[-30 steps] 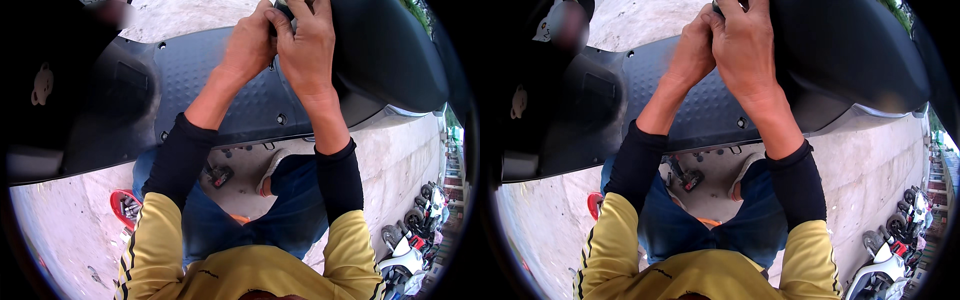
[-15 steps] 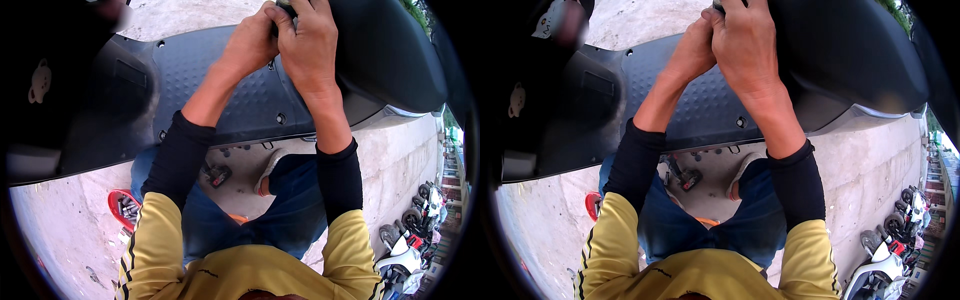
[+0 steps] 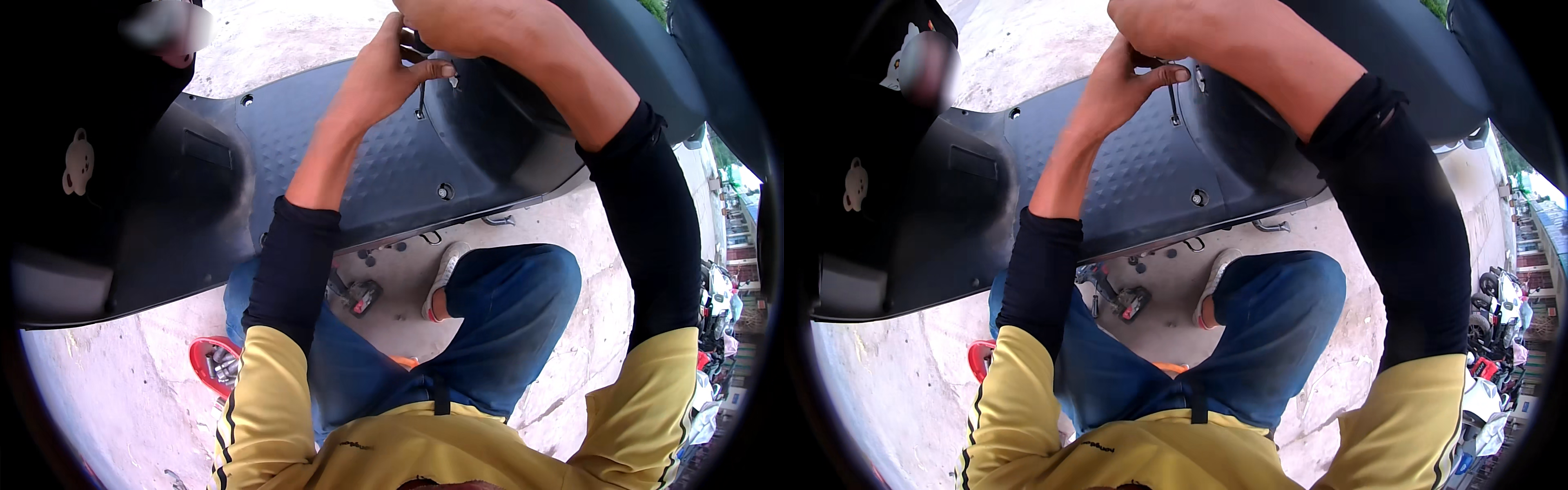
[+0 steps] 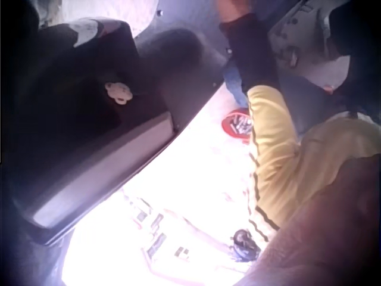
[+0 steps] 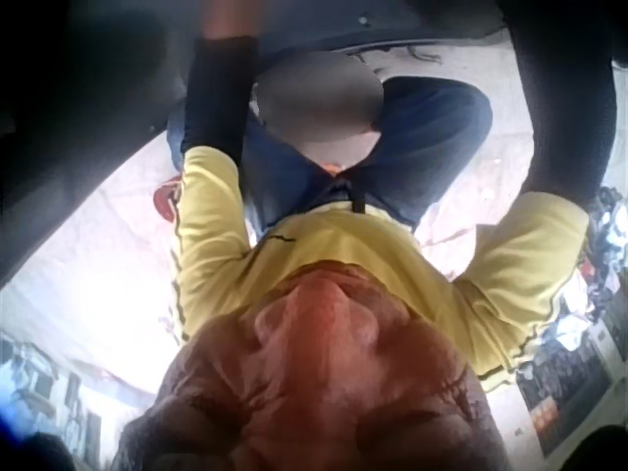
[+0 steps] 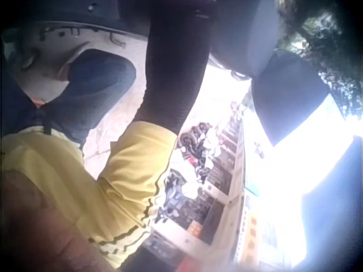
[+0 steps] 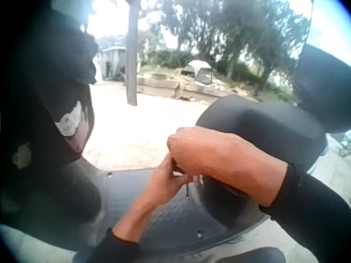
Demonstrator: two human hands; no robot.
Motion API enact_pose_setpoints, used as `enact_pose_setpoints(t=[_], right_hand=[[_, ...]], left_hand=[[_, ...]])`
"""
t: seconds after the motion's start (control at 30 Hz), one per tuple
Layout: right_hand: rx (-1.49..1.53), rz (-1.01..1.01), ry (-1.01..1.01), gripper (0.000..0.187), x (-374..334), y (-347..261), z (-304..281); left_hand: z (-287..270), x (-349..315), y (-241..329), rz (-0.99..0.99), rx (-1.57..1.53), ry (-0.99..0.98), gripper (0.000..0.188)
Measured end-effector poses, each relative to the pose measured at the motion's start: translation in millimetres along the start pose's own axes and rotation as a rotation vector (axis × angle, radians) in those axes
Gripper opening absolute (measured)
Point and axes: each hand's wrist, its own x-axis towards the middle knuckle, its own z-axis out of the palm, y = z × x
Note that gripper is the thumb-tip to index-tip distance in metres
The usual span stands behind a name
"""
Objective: The person secures a scooter floorboard using a cordless impact driver and a screwdriver. They fasten multiple screws into the floorboard, switch between tools, and adjust the board's position to ensure proper alignment.
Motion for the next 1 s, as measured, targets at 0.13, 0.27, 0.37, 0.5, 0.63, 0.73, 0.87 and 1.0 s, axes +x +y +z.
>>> enact_pose_setpoints(t=[0.13,0.27,0.37,0.5,0.63,0.73,0.87,1.0], right_hand=[[0.130,-0.112,-0.322,0.015,18,-8,-24],[-0.238,-0.254,-0.105,0.017,4,-7,-11],[-0.050,0.013,-0.041,0.018,5,-13,-4],[0.006,-0.084,-0.082,0.016,10,-2,-5],[-0.116,-0.171,-0.174,0.016,17,-2,-4],[-0.234,-0.310,0.064,0.017,12,11,21],[-0.168,-0.150,0.103,0.017,13,6,28],[-0.121,-0.125,0.044,0.018,16,5,23]], left_hand=[[-14,3,-37,-0.050,-0.112,-0.077,0.037],[0,0,-4,-0.082,-0.065,0.073,0.040],[2,-3,5,-0.064,0.004,0.062,0.037],[3,-3,-20,0.010,-0.171,-0.036,0.028],[0,-2,-21,-0.159,-0.092,-0.031,0.019],[6,-9,-7,-0.154,0.039,0.024,0.016],[8,-10,-6,-0.129,0.058,0.054,0.016],[7,-9,-23,-0.072,-0.013,0.003,0.019]])
